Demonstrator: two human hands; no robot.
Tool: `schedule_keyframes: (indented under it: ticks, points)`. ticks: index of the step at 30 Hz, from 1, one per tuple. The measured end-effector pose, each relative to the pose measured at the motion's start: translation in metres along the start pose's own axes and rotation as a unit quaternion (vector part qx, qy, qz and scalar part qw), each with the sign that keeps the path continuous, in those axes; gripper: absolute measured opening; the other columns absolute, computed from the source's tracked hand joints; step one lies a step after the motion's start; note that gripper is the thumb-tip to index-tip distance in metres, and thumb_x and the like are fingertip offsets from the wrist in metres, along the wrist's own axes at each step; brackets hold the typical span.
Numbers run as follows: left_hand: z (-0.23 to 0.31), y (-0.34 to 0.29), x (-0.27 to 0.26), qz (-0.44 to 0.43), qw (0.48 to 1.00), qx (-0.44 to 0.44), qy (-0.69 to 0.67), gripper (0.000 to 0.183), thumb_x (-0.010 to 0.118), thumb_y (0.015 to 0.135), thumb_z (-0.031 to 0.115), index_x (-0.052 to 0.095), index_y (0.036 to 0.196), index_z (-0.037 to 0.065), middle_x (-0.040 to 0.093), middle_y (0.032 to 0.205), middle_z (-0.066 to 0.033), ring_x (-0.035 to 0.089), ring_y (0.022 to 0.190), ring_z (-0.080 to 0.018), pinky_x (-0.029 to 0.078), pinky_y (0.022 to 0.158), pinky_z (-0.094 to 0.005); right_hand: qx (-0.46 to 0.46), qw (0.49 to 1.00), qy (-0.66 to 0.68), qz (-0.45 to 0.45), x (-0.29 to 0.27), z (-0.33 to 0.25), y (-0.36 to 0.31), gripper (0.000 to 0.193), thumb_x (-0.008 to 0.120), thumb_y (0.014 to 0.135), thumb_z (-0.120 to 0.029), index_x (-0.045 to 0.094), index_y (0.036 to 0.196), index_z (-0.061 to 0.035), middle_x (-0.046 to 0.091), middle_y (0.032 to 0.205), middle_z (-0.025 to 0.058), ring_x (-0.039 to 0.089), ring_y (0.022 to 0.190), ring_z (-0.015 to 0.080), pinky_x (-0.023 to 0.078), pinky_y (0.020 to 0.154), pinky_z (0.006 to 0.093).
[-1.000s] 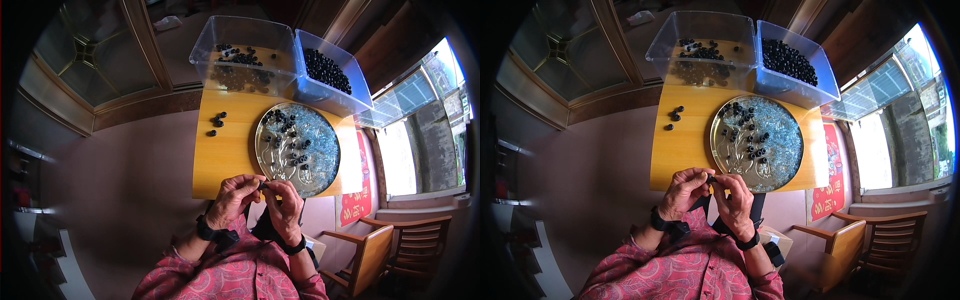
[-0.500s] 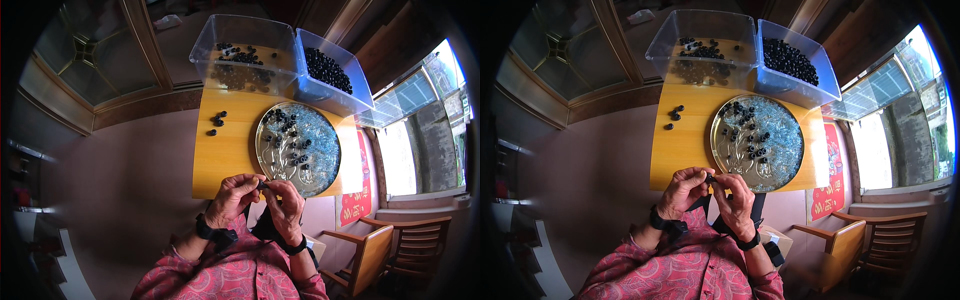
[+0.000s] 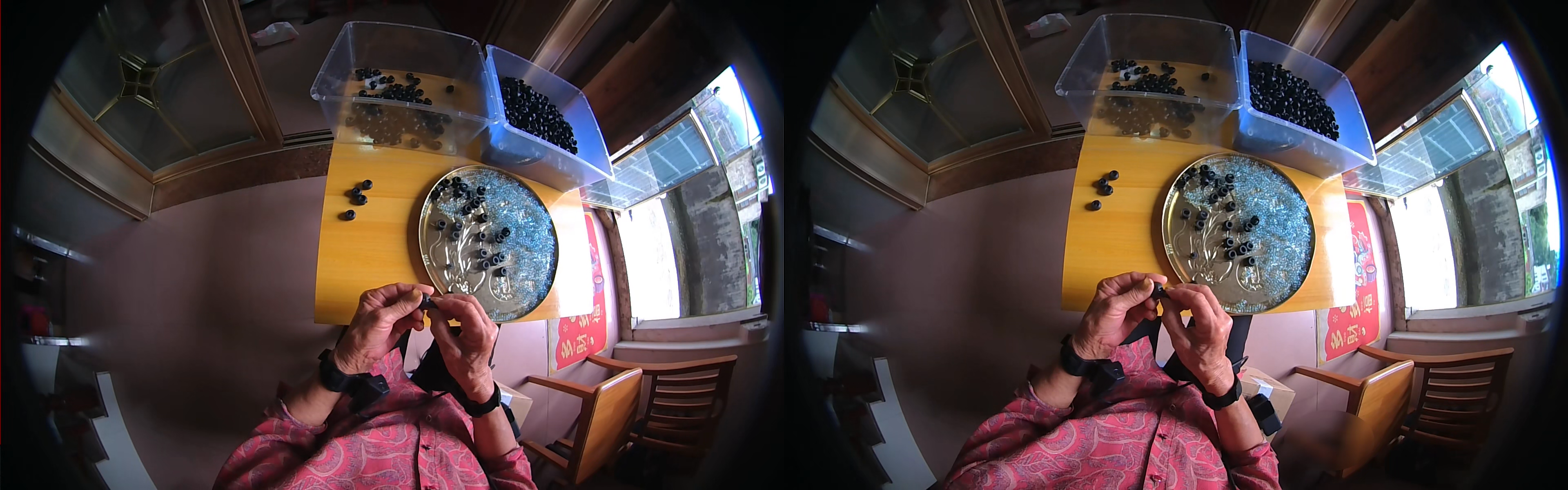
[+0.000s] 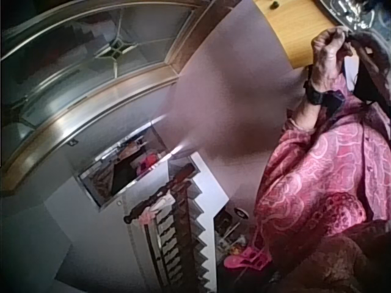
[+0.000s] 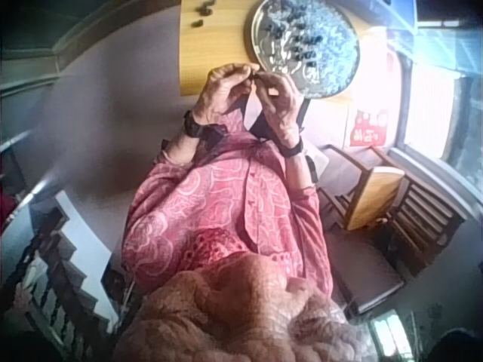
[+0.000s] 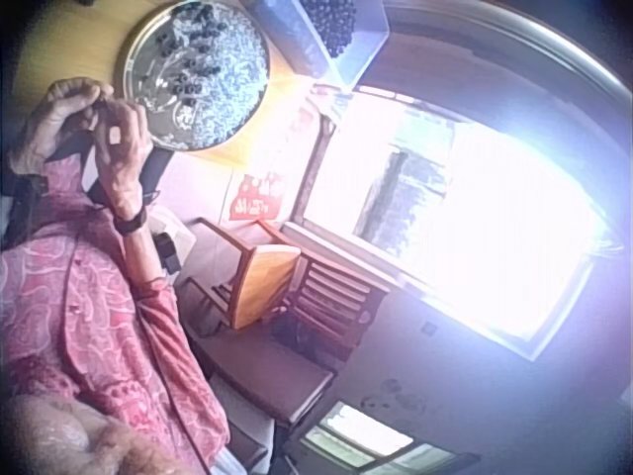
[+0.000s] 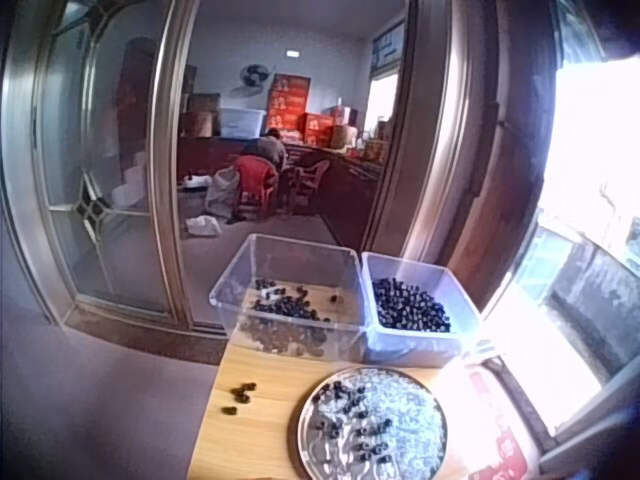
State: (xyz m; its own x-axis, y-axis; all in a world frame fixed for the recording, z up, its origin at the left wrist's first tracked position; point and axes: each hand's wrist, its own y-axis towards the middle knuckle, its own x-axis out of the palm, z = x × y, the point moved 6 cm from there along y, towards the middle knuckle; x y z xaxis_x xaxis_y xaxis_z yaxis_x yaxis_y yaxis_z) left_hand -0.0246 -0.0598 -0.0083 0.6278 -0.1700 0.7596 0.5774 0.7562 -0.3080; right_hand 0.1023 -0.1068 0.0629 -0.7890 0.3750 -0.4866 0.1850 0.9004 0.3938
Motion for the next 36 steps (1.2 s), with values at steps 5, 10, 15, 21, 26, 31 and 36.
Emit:
schedule_keyframes:
  ticks: [5,10,15,21,26,31,36]
  points:
    - [0.002,-0.003,0.001,0.004,0.999,0.017,0.028,0.025,0.063,0.097,0.020,0.068,0.113,0.001,0.065,0.078,-0.0022,0.062,0.071,-0.0086,0.054,0.069,-0.0236,-0.013,1.000,-0.010,0.001,0.000,0.000,-0.001,0.024,0.073,0.076,0.005,0.065,0.096,-0.0040,0.068,0.092,0.0116,0.070,0.075,0.0220,0.055,0.064,0.0312]
    - [0.006,-0.006,0.003,0.007,0.998,0.025,0.057,0.025,0.063,0.098,0.020,0.069,0.113,0.001,0.066,0.078,-0.0025,0.062,0.071,-0.0085,0.054,0.070,-0.0234,-0.010,1.000,-0.013,0.005,0.000,-0.006,0.001,0.022,0.075,0.075,0.004,0.065,0.094,-0.0041,0.067,0.088,0.0105,0.068,0.072,0.0207,0.054,0.058,0.0294]
    - [0.010,-0.008,0.004,0.007,0.991,0.066,0.117,0.025,0.062,0.099,0.020,0.069,0.112,0.001,0.066,0.079,-0.0020,0.063,0.072,-0.0076,0.054,0.071,-0.0231,-0.009,1.000,-0.013,0.003,0.001,-0.010,0.001,0.021,0.075,0.075,0.004,0.066,0.093,-0.0037,0.067,0.088,0.0099,0.067,0.070,0.0187,0.052,0.055,0.0277]
    - [0.018,-0.007,0.004,0.008,0.975,0.090,0.201,0.022,0.065,0.097,0.019,0.070,0.107,0.000,0.066,0.077,-0.0019,0.063,0.068,-0.0076,0.053,0.067,-0.0223,-0.004,1.000,0.000,-0.011,0.000,-0.010,0.004,0.020,0.075,0.076,0.005,0.067,0.093,-0.0029,0.067,0.088,0.0106,0.067,0.069,0.0190,0.053,0.056,0.0276]
    - [0.020,-0.003,0.006,0.004,0.953,0.128,0.275,0.018,0.066,0.096,0.017,0.071,0.104,0.002,0.066,0.077,-0.0014,0.062,0.065,-0.0071,0.052,0.060,-0.0216,-0.006,1.000,-0.004,-0.024,0.002,-0.001,0.002,0.019,0.074,0.077,0.004,0.067,0.093,-0.0026,0.067,0.089,0.0114,0.068,0.071,0.0219,0.054,0.057,0.0299]
    - [0.025,0.013,0.011,-0.013,0.912,0.150,0.382,0.015,0.065,0.095,0.012,0.072,0.100,-0.001,0.067,0.082,-0.0030,0.061,0.063,-0.0075,0.052,0.058,-0.0231,-0.038,0.998,-0.028,-0.029,0.003,0.010,0.003,0.017,0.073,0.079,0.003,0.065,0.093,-0.0024,0.066,0.089,0.0124,0.068,0.072,0.0259,0.055,0.059,0.0334]
    - [0.028,0.034,0.025,-0.038,0.880,0.186,0.436,0.013,0.064,0.095,0.009,0.072,0.098,-0.001,0.065,0.080,-0.0026,0.061,0.063,-0.0076,0.052,0.057,-0.0229,-0.041,0.998,-0.043,0.001,-0.003,0.024,0.010,0.017,0.072,0.080,0.003,0.064,0.093,-0.0022,0.066,0.089,0.0130,0.068,0.071,0.0274,0.055,0.060,0.0341]
